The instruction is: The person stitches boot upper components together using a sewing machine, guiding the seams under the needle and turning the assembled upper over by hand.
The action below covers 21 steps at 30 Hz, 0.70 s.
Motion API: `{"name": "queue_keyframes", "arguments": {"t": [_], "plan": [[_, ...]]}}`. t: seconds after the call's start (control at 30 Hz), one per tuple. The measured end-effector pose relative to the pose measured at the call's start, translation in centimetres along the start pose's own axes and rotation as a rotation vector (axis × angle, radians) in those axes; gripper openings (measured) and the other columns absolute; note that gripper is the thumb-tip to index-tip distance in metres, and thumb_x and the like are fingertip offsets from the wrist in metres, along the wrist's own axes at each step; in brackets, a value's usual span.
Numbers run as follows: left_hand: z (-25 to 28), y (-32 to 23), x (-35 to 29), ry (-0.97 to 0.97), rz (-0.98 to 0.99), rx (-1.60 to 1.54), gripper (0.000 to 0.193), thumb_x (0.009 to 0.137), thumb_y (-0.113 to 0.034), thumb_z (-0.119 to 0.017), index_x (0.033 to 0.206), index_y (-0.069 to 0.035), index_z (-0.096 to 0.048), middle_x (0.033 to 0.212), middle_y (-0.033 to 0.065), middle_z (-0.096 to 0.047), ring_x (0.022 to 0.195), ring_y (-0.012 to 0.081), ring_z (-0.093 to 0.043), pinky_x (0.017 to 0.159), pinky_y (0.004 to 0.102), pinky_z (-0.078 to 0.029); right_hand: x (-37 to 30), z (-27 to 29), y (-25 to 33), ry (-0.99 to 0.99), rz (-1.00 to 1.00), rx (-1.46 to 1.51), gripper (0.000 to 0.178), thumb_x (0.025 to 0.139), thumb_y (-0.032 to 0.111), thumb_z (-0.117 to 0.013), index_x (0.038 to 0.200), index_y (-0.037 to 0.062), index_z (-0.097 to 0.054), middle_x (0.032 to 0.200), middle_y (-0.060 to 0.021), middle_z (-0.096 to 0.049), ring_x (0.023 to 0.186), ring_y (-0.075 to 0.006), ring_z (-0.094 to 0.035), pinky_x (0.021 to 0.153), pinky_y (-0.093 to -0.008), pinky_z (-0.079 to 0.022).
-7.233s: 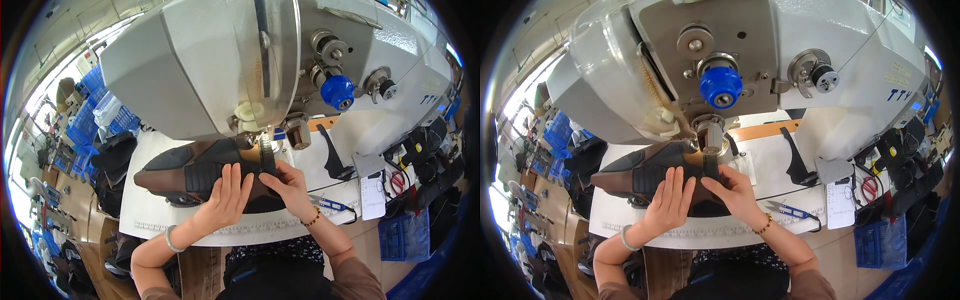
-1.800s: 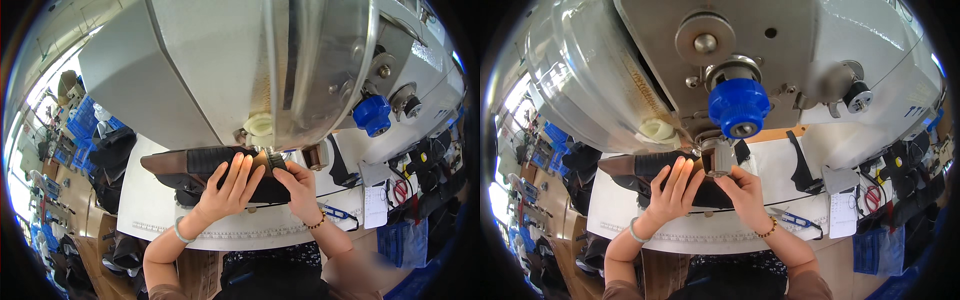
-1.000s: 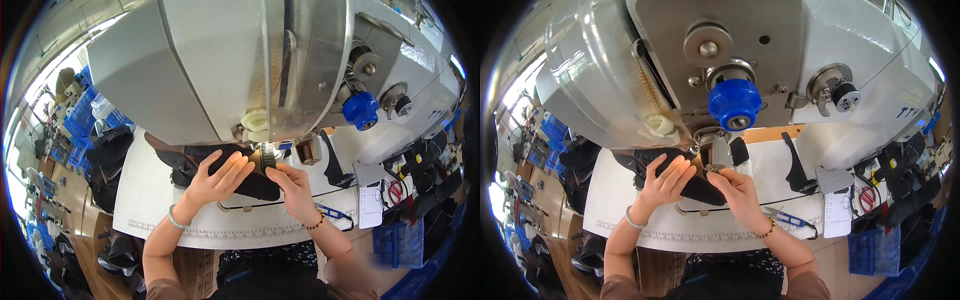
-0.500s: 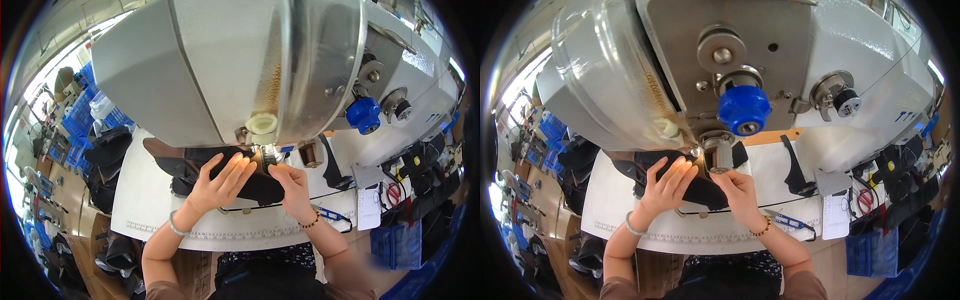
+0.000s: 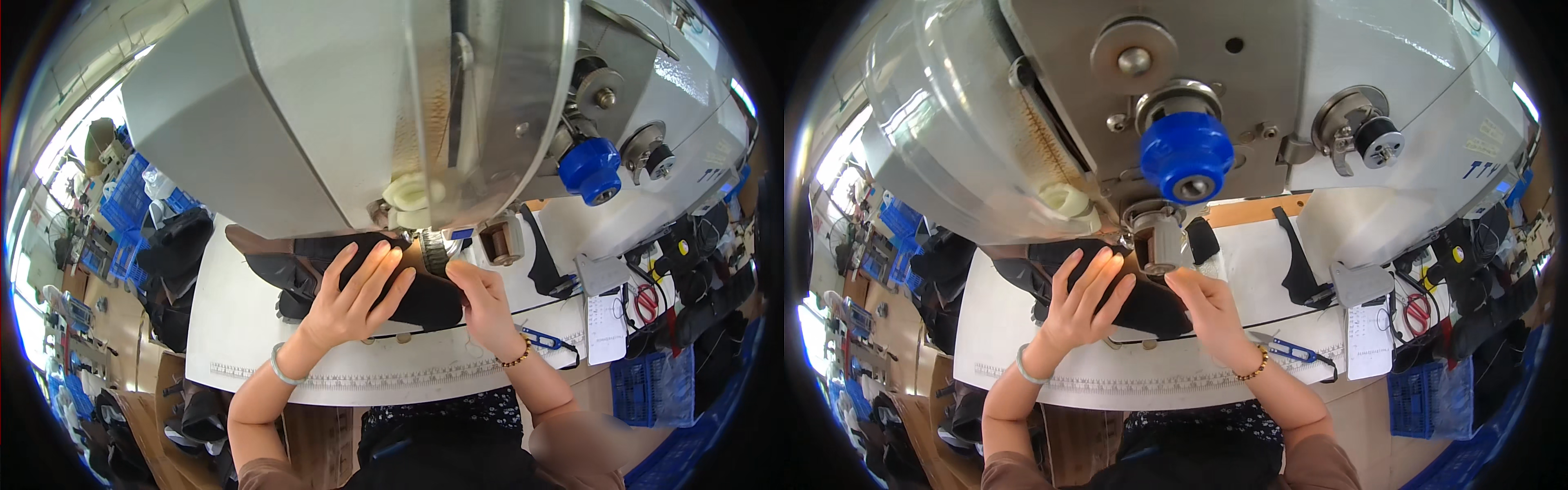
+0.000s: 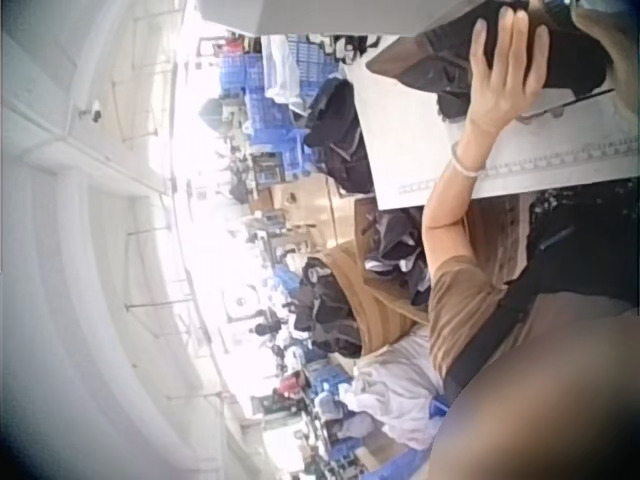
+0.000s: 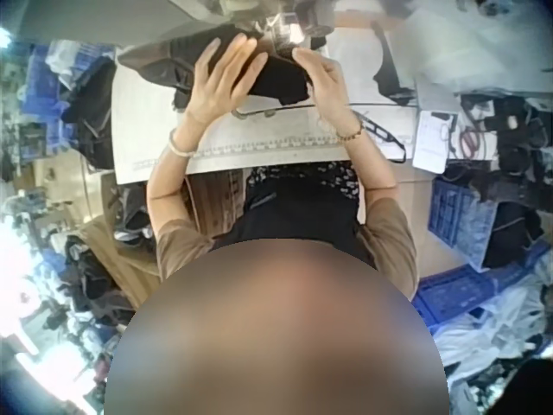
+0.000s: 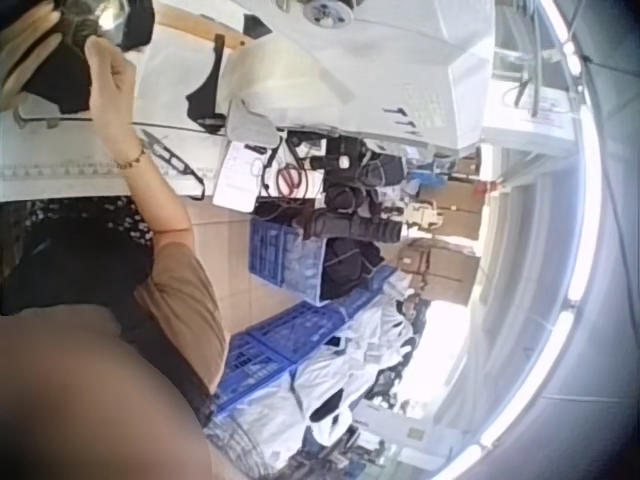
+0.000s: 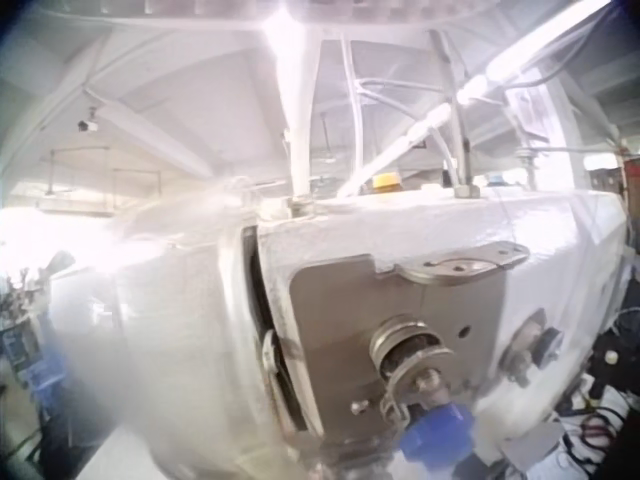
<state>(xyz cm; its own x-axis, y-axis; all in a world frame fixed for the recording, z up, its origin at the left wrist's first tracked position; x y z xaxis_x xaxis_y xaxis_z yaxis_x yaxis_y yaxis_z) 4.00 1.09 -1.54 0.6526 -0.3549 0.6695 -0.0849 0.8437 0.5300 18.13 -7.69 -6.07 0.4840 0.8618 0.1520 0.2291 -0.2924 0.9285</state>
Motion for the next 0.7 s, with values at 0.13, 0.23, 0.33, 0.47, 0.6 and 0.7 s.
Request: {"name": "queue_keyframes", "arguments": {"t": [0.13, 0.23, 0.33, 0.47, 0.6, 0.7], "plan": [[0.2, 0.2, 0.4, 0.026, 0.042, 0.012, 0.027, 0.084, -0.011, -0.057, 0.11, -0.01, -0.06, 0.111, 0.01, -0.061, 0.106, 0.0222, -0.059, 0.093, 0.0442, -0.045, -0.4, -1.2, 1.3, 0.026, 0.012, -0.174, 0.019, 0.091, 0.02, -0.058, 0.086, 0.0017, -0.059, 0.068, 0.008, -0.043, 0.061, -0.0005, -0.033, 0.052, -0.0179, -0.026], [0.3, 0.4, 0.4, 0.024, 0.042, 0.01, 0.027, 0.083, -0.011, -0.057, 0.11, -0.009, -0.06, 0.11, 0.0096, -0.061, 0.106, 0.0222, -0.059, 0.093, 0.0437, -0.045, -0.1, -1.2, 1.1, 0.054, 0.02, -0.139, 0.018, 0.089, 0.019, -0.061, 0.085, 0.0024, -0.057, 0.068, 0.0081, -0.042, 0.062, -0.0004, -0.034, 0.052, -0.0176, -0.026], [0.2, 0.4, 0.4, 0.01, 0.041, 0.008, 0.026, 0.083, -0.011, -0.057, 0.109, -0.01, -0.06, 0.109, 0.0087, -0.061, 0.106, 0.0218, -0.059, 0.093, 0.0432, -0.046, -0.3, -0.7, -0.1, 0.052, 0.031, -0.071, 0.015, 0.089, 0.017, -0.063, 0.086, 0.002, -0.059, 0.07, 0.0076, -0.046, 0.063, 0.0, -0.036, 0.053, -0.0169, -0.028], [-0.1, 0.1, -0.1, -0.025, 0.041, 0.025, 0.024, 0.085, -0.012, -0.057, 0.109, -0.011, -0.059, 0.108, 0.007, -0.061, 0.106, 0.0211, -0.059, 0.092, 0.0425, -0.047, -0.3, -0.5, -0.9, 0.026, -0.003, 0.016, 0.013, 0.087, 0.013, -0.064, 0.089, 0.0011, -0.06, 0.073, 0.0065, -0.051, 0.065, 0.0004, -0.04, 0.055, -0.0163, -0.03], [0.0, 0.4, -0.1, -0.03, 0.046, 0.025, 0.024, 0.086, -0.012, -0.056, 0.11, -0.011, -0.058, 0.108, 0.0073, -0.061, 0.105, 0.0216, -0.06, 0.092, 0.0421, -0.047, -0.4, -1.0, -0.6, 0.03, 0.003, 0.064, 0.014, 0.088, 0.014, -0.064, 0.092, 0.0005, -0.061, 0.074, 0.0059, -0.053, 0.065, 0.0002, -0.041, 0.055, -0.0163, -0.031], [0.0, 0.3, 0.0, -0.024, 0.059, 0.019, 0.024, 0.086, -0.011, -0.057, 0.11, -0.011, -0.058, 0.108, 0.0079, -0.061, 0.106, 0.0218, -0.06, 0.092, 0.042, -0.047, -0.4, -0.9, -0.5, 0.046, -0.008, 0.053, 0.015, 0.089, 0.014, -0.063, 0.095, 0.0002, -0.062, 0.077, 0.0048, -0.056, 0.068, -0.0002, -0.044, 0.058, -0.0159, -0.034]]}}
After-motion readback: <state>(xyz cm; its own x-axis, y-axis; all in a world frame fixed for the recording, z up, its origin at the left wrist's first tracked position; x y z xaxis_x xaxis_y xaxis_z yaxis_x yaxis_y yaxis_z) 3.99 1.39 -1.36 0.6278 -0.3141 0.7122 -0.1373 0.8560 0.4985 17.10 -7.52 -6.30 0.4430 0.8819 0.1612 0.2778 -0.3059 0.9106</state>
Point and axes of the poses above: each hand's wrist, its own x-axis towards the middle knuckle, its own z-axis out of the back of the hand, y = z × x, the point moved 5 cm from there along x, towards the middle knuckle
